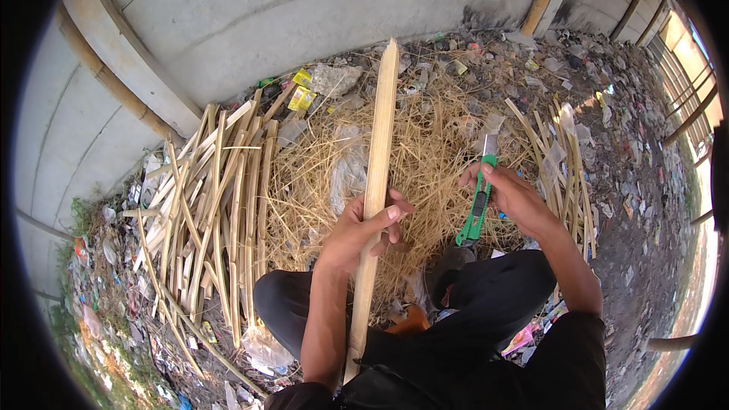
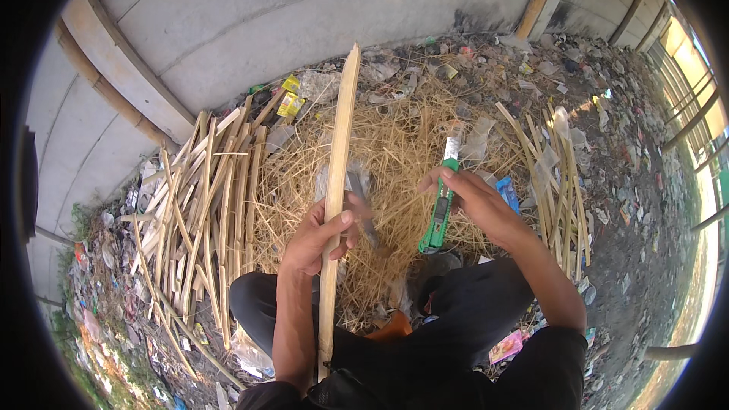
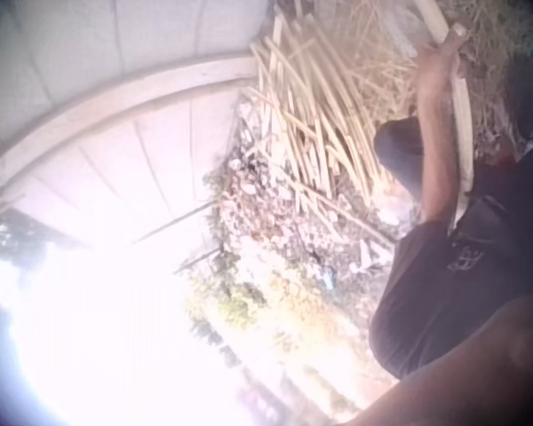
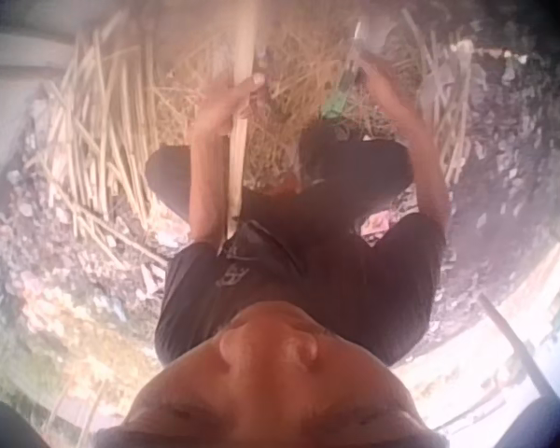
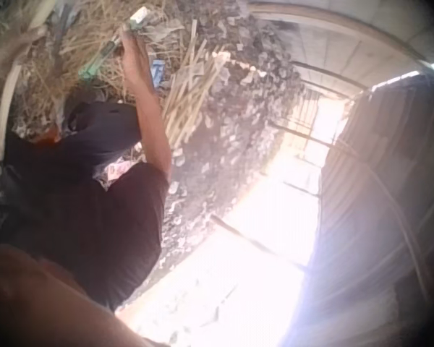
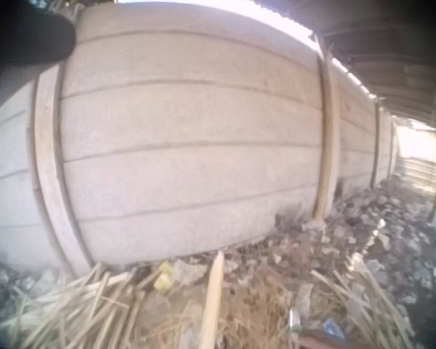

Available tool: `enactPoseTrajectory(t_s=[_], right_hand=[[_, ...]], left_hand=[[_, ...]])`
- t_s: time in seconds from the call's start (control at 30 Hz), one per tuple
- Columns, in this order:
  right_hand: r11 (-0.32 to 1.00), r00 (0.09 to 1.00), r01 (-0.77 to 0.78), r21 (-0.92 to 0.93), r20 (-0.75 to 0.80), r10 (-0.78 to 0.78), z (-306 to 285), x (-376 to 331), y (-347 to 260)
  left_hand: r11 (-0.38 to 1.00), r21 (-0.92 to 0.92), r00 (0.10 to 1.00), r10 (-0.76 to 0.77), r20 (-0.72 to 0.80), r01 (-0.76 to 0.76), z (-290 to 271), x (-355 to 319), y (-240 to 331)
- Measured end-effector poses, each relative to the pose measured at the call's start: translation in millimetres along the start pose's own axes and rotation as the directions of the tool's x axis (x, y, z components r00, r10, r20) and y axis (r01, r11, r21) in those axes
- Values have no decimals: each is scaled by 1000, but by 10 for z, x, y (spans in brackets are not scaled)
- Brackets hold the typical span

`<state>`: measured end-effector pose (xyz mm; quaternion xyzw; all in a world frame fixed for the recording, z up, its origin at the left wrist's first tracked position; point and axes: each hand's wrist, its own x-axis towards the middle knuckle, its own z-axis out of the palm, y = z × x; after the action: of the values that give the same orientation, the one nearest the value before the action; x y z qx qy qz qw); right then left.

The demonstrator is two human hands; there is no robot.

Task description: The person sits on the ground and uses a large knife to split long bamboo poles into thin strips. They then use a utility knife to further shave and refine the edges of the bamboo strips, holding them in their left hand while working.

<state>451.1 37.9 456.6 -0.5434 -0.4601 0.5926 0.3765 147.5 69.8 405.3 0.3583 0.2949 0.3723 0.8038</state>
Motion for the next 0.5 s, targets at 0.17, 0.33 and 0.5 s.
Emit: enactPoseTrajectory(t_s=[0.17, 0.33, 0.5], right_hand=[[984, 972, 140, -106, 202, -116, 536, 164, -82], [970, 977, 193, -146, 120, -177, 570, 179, -17], [582, 856, 189, -791, -157, -492, 743, -49, 684]], left_hand=[[989, 141, 999, 44, -22, -41, 132, 72, -70], [947, 319, 992, 74, -105, -37, 150, 32, 15], [953, 298, 969, 128, -211, -61, 74, -78, 111]])
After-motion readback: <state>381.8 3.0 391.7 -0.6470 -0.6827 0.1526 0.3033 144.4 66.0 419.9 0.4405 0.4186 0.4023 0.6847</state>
